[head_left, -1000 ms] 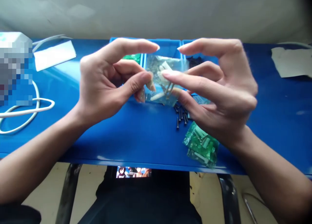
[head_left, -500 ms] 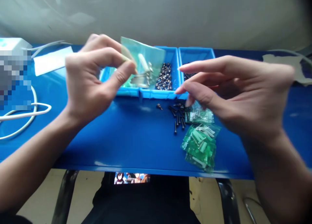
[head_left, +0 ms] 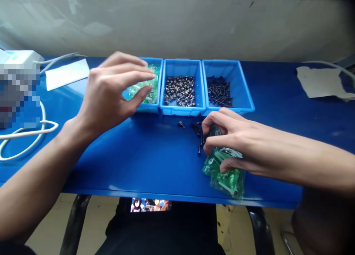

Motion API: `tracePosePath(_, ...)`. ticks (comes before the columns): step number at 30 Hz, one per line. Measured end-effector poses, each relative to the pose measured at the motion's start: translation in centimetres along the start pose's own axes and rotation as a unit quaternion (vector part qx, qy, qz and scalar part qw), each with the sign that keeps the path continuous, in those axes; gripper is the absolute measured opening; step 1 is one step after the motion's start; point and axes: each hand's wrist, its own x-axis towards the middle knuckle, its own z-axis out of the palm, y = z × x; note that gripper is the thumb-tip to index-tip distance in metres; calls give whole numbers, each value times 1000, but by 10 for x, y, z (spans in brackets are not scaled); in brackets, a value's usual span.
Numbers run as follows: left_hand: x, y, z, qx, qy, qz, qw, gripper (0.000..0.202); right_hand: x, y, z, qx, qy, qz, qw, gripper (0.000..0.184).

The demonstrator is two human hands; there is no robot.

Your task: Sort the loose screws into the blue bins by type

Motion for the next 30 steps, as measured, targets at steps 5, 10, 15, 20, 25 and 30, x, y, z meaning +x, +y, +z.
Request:
tracePosePath(5,-8,7,1,57,-32,28,997,34,9,-1,-2,71,-15,0,997,16)
tracePosePath(10,-7,4,3,88,-14,55,995,32,19,-2,-8,191,-27,2,981,5)
tracePosePath(15,-5,3,1,91,15,95,991,32,23,-6,-22,309,6,40,950,12)
tracePosePath(20,3,11,-3,29,81,166,982,58,35,-24,-22,416,265,176,852,25)
tracePosePath(25,9,29,3,-31,123,238,963,49,49,-39,-11,482,375,202,766,22)
tracePosePath(30,1,41,1,-174,109,114,972,40,51,-45,-3,440,364,154,806,41)
